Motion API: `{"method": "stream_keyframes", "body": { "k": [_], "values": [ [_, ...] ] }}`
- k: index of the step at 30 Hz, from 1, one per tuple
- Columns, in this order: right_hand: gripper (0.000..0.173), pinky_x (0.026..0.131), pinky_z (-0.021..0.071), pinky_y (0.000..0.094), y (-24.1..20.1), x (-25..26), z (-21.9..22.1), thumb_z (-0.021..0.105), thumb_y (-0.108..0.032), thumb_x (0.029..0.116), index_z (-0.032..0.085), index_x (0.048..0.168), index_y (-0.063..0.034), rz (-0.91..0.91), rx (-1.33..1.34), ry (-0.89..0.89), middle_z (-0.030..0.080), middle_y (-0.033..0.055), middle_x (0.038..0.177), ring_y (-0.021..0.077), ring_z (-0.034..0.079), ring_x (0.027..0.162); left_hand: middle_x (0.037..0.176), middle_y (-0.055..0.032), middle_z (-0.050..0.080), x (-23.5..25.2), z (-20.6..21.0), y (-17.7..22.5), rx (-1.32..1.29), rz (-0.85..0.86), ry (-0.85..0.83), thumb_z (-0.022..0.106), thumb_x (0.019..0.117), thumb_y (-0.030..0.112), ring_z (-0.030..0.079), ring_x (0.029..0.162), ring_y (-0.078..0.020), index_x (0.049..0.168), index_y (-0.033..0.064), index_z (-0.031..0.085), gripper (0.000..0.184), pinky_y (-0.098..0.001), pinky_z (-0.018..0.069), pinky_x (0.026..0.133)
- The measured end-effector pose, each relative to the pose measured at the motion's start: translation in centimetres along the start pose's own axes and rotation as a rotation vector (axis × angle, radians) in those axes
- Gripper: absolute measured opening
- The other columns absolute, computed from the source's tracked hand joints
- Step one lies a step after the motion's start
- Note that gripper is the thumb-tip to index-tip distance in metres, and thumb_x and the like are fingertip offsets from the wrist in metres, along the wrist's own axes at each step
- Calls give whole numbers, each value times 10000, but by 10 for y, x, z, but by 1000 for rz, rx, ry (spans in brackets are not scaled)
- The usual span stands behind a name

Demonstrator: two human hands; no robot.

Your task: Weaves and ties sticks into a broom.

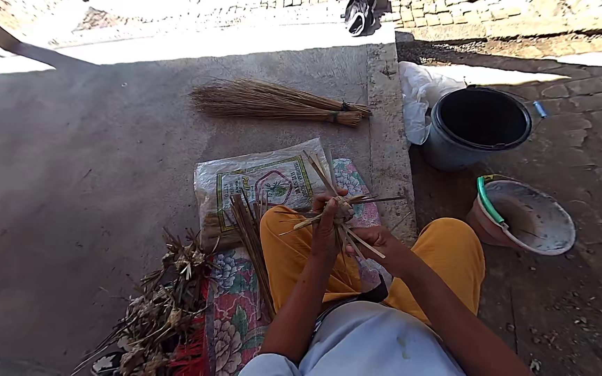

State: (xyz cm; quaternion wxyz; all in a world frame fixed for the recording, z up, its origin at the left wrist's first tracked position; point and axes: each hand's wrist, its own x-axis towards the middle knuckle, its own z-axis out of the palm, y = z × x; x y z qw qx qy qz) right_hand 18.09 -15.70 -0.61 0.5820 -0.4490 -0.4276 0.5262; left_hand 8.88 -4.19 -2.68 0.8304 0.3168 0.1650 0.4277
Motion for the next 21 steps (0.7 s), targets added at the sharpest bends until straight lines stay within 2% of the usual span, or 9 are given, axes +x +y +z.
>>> {"method": "stream_keyframes", "body": {
  "k": [3, 5, 7, 9, 11, 14, 16, 18, 21],
  "values": [
    [85, 695, 490, 131, -2, -3, 1, 639, -106, 982, 709, 945, -75, 38, -69, -41, 661, -107, 823, -58, 587, 743, 1070, -45, 739, 1, -4, 1, -9, -64, -58, 744, 900, 456, 708, 836, -112, 966, 237, 713, 231, -243, 583, 706],
    [108, 659, 463, 121, -2, -6, 1, 624, -108, 994, 693, 922, -66, 35, -103, -89, 632, -106, 789, -63, 557, 708, 1052, -37, 745, 3, -8, 3, 23, -105, -136, 692, 877, 592, 715, 863, -111, 973, 247, 729, 359, -236, 583, 704],
    [133, 639, 473, 123, -6, -11, 1, 594, -110, 1011, 689, 943, -48, 42, -143, -108, 634, -98, 769, -57, 565, 681, 1063, -53, 742, 7, -14, 4, 30, -145, -250, 629, 867, 673, 696, 805, -94, 1026, 250, 713, 459, -215, 556, 657],
    [189, 616, 501, 127, -18, -17, 1, 564, -151, 1038, 706, 1029, -27, 51, -243, -33, 658, -73, 795, -40, 586, 661, 1053, -72, 741, 11, -20, 7, 44, -187, -346, 592, 861, 716, 681, 731, -84, 1091, 243, 704, 538, -199, 541, 610],
    [204, 596, 501, 121, -33, -22, -2, 573, -182, 1034, 712, 1059, -35, 3, -397, 126, 677, -61, 824, -45, 590, 653, 1016, -88, 750, 15, -25, 11, 91, -219, -383, 562, 847, 755, 671, 664, -83, 1123, 222, 704, 616, -191, 531, 563],
    [213, 662, 499, 105, -45, -23, -10, 614, -210, 1009, 730, 1058, -38, -125, -627, 321, 696, -29, 882, -59, 592, 715, 974, -111, 753, 17, -32, 16, 173, -298, -445, 449, 865, 811, 679, 651, -87, 1197, 146, 675, 776, -181, 527, 543],
    [225, 690, 505, 109, -46, -21, -13, 627, -226, 1003, 737, 1062, -39, -157, -728, 358, 703, -1, 922, -45, 599, 741, 937, -96, 756, 15, -33, 16, 262, -350, -433, 370, 857, 863, 666, 629, -70, 1206, 115, 658, 874, -173, 510, 516],
    [245, 697, 523, 148, -40, -17, -13, 644, -239, 988, 738, 1080, -33, -170, -784, 354, 703, 34, 942, 2, 612, 748, 861, -77, 747, 10, -30, 15, 348, -372, -346, 313, 908, 832, 631, 570, -56, 1188, 73, 667, 883, -174, 500, 496],
    [317, 676, 517, 233, -25, -9, -10, 676, -298, 963, 723, 1170, -61, -148, -825, 371, 698, 64, 1011, 70, 601, 745, 732, -20, 680, 0, -16, 20, 488, -370, -234, 164, 1079, 539, 581, 525, -48, 1104, 31, 644, 699, -180, 498, 495]
  ]
}}
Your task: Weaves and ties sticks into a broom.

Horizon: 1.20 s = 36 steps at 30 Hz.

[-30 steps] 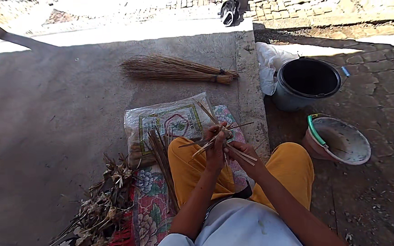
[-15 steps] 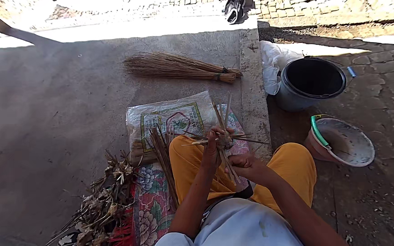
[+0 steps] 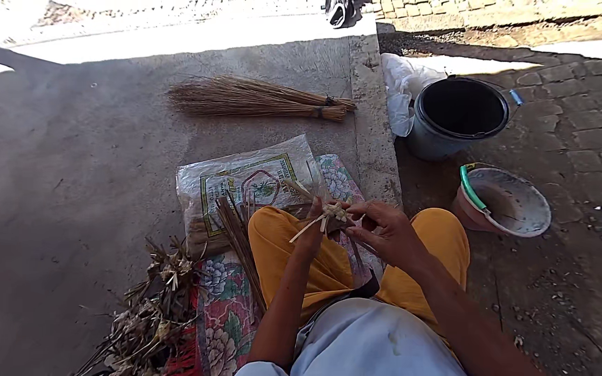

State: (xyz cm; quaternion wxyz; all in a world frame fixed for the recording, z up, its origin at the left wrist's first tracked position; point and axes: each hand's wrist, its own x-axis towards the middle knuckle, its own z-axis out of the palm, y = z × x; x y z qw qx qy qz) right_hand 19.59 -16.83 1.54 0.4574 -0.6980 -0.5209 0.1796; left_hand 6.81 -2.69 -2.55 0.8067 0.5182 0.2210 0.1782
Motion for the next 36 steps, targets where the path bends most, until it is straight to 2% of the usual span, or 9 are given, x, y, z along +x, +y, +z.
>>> {"method": "stream_keyframes", "body": {
  "k": [4, 10, 12, 14, 18, 23, 26, 29, 36],
  "values": [
    [273, 680, 542, 219, 7, 1, 17, 659, -248, 976, 740, 1147, -51, 10, -25, 87, 702, 74, 971, 68, 622, 727, 661, 17, 636, -4, 7, 8, 175, -6, -9, 141, 1106, 431, 561, 494, -41, 956, 56, 584, 600, -177, 487, 476],
    [192, 718, 542, 190, 9, 2, 19, 641, -170, 979, 736, 1013, -8, 152, 103, 105, 711, 59, 912, 39, 642, 756, 607, 6, 635, -3, 3, 11, 360, -74, -104, 119, 1111, 413, 599, 494, -61, 974, 38, 595, 621, -190, 507, 490],
    [136, 688, 566, 192, 7, 5, 12, 654, -128, 980, 711, 1000, -6, 277, 241, 111, 703, 37, 848, 24, 654, 711, 645, 23, 663, -5, -1, 9, 534, 14, -13, 243, 1118, 376, 599, 535, -46, 959, 32, 652, 557, -215, 508, 551],
    [105, 662, 576, 213, 7, 10, 3, 663, -99, 982, 687, 984, 3, 362, 298, 134, 688, 42, 802, 43, 656, 675, 799, 8, 708, -9, -2, 10, 730, 259, 145, 551, 1044, 268, 611, 609, -37, 1080, 23, 710, 294, -231, 520, 597],
    [99, 624, 559, 199, 2, 13, -6, 663, -88, 984, 663, 951, 5, 414, 362, 115, 665, 27, 750, 36, 635, 624, 1397, -202, 577, -9, -4, 11, 989, 652, 65, 849, 817, 294, 665, 939, -176, 1332, 81, 648, 593, -295, 536, 678],
    [112, 683, 609, 241, -9, 2, -8, 630, -100, 991, 670, 1034, -5, 289, 602, 38, 697, 20, 851, 80, 683, 703, 1352, -85, 624, -3, 0, 1, 271, 518, -122, 751, 895, 103, 664, 1105, -138, 1280, 85, 655, 397, -307, 583, 911],
    [120, 671, 608, 235, -11, -4, -17, 594, -110, 1006, 679, 1029, -29, 245, 624, 23, 711, -10, 829, 76, 686, 687, 1290, -133, 684, -3, 1, 4, -224, 340, -118, 805, 870, 286, 722, 889, -143, 1295, 180, 608, 480, -274, 591, 766],
    [167, 698, 593, 194, -13, -4, -19, 582, -126, 1023, 716, 1031, -27, 233, 542, -60, 735, -24, 861, 40, 689, 718, 1267, -205, 679, 0, 1, 5, -417, 318, -92, 817, 851, 356, 733, 834, -195, 1305, 205, 551, 548, -265, 586, 694],
    [237, 775, 574, 187, -12, -3, 19, 591, -194, 1029, 708, 1120, -9, 237, 551, -200, 722, -13, 932, 12, 677, 803, 1260, -143, 696, 1, 9, 5, -564, 290, -73, 623, 974, 486, 741, 930, -240, 1317, 331, 576, 379, -340, 608, 828]
  ]
}}
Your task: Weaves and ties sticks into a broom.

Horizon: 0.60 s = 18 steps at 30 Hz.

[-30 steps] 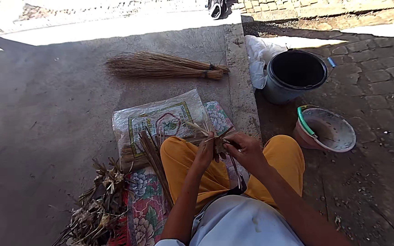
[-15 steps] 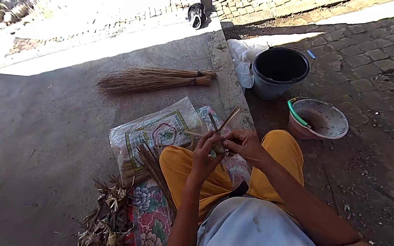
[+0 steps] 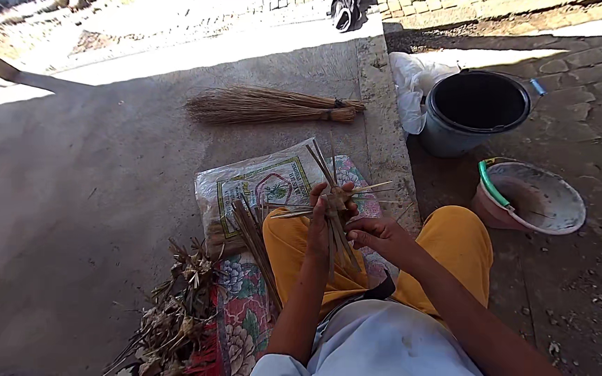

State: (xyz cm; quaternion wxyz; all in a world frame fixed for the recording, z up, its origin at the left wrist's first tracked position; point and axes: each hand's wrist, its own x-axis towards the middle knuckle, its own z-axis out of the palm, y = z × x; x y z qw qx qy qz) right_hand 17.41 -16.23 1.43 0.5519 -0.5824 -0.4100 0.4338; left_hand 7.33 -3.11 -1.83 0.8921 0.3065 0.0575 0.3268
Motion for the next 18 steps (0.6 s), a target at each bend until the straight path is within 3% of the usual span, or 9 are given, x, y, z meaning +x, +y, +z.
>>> {"method": "stream_keyframes", "body": {
  "k": [3, 8, 12, 14, 16, 18],
  "values": [
    [128, 750, 578, 205, 5, 6, 11, 652, -108, 987, 707, 1043, -7, -21, 139, 108, 714, -5, 880, 41, 672, 774, 1298, -127, 678, -3, 1, -5, 136, 83, -22, 645, 980, 428, 726, 957, -177, 1272, 240, 629, 347, -287, 594, 819],
    [36, 739, 577, 225, 17, 14, 15, 683, -39, 943, 693, 954, -7, -21, 200, 212, 693, 29, 833, 68, 661, 751, 1297, -62, 676, -1, -1, -13, 382, 221, -10, 723, 952, 251, 696, 972, -106, 1182, 230, 705, 232, -247, 582, 800],
    [79, 684, 499, 169, 17, 15, 9, 632, -58, 953, 665, 881, -62, -7, 114, 120, 631, -54, 754, 2, 587, 696, 1253, -45, 702, 1, -4, -14, 422, 221, 76, 711, 959, 272, 671, 1118, -127, 1058, 202, 748, 127, -269, 567, 888],
    [100, 676, 487, 167, 13, 14, 1, 618, -62, 962, 667, 876, -75, 71, 161, 41, 629, -69, 750, -3, 577, 690, 1219, -65, 718, 1, -3, -13, 360, 134, 156, 715, 955, 298, 698, 1037, -119, 1014, 183, 746, 133, -248, 583, 802],
    [109, 711, 542, 197, 13, 14, -7, 597, -45, 978, 673, 902, -59, 165, 306, 3, 662, -39, 787, 28, 623, 712, 1217, -67, 715, 3, 0, -12, 305, 42, 177, 669, 984, 361, 705, 951, -103, 1071, 169, 726, 219, -237, 583, 762],
    [137, 747, 594, 257, 17, 12, -12, 541, -38, 1001, 675, 971, -33, 225, 447, -19, 695, 13, 853, 86, 679, 760, 1210, -94, 701, 6, 3, -11, 246, 0, 186, 505, 1054, 432, 687, 824, -101, 1171, 138, 687, 365, -230, 573, 706]
  ]
}}
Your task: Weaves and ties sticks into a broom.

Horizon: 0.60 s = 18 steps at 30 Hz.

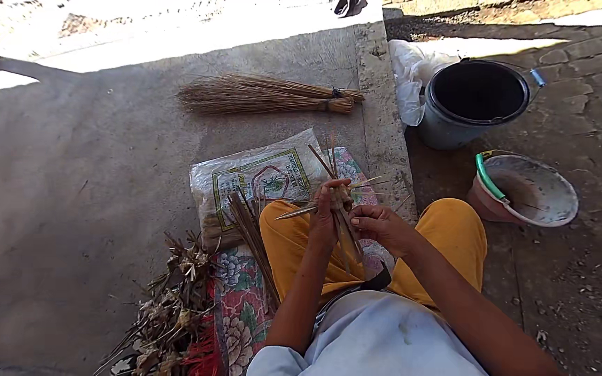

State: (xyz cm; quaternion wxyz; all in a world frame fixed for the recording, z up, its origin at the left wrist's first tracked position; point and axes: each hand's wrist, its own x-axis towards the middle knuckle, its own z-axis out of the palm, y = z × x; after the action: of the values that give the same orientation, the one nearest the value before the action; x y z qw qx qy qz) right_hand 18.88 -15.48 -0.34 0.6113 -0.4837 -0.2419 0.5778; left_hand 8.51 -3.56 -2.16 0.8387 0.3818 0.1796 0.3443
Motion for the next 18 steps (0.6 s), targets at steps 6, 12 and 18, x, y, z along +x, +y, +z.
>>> {"method": "stream_keyframes", "body": {
  "k": [6, 12, 18],
  "values": [
    [153, 682, 621, 284, 13, -6, -1, 552, -43, 1023, 689, 1070, 6, 92, 9, -24, 735, 55, 945, 124, 710, 742, 1189, -117, 707, 7, 4, 7, -39, 23, 93, 327, 1096, 474, 713, 848, -152, 1210, 110, 674, 516, -261, 600, 725],
    [68, 677, 611, 264, 7, -2, 9, 660, -81, 973, 635, 999, -24, -11, 27, 47, 722, 48, 848, 122, 703, 702, 1212, -84, 698, 4, 3, -1, 75, 68, 61, 302, 1103, 448, 692, 857, -125, 1213, 120, 671, 505, -257, 581, 759],
    [86, 695, 597, 242, 9, 2, 7, 691, -45, 943, 632, 1003, -27, 20, -163, 69, 669, 2, 843, 78, 671, 730, 1219, -62, 697, 2, 5, -1, 52, 74, 71, 299, 1106, 440, 693, 885, -119, 1220, 139, 666, 488, -257, 580, 785]
  ]
}}
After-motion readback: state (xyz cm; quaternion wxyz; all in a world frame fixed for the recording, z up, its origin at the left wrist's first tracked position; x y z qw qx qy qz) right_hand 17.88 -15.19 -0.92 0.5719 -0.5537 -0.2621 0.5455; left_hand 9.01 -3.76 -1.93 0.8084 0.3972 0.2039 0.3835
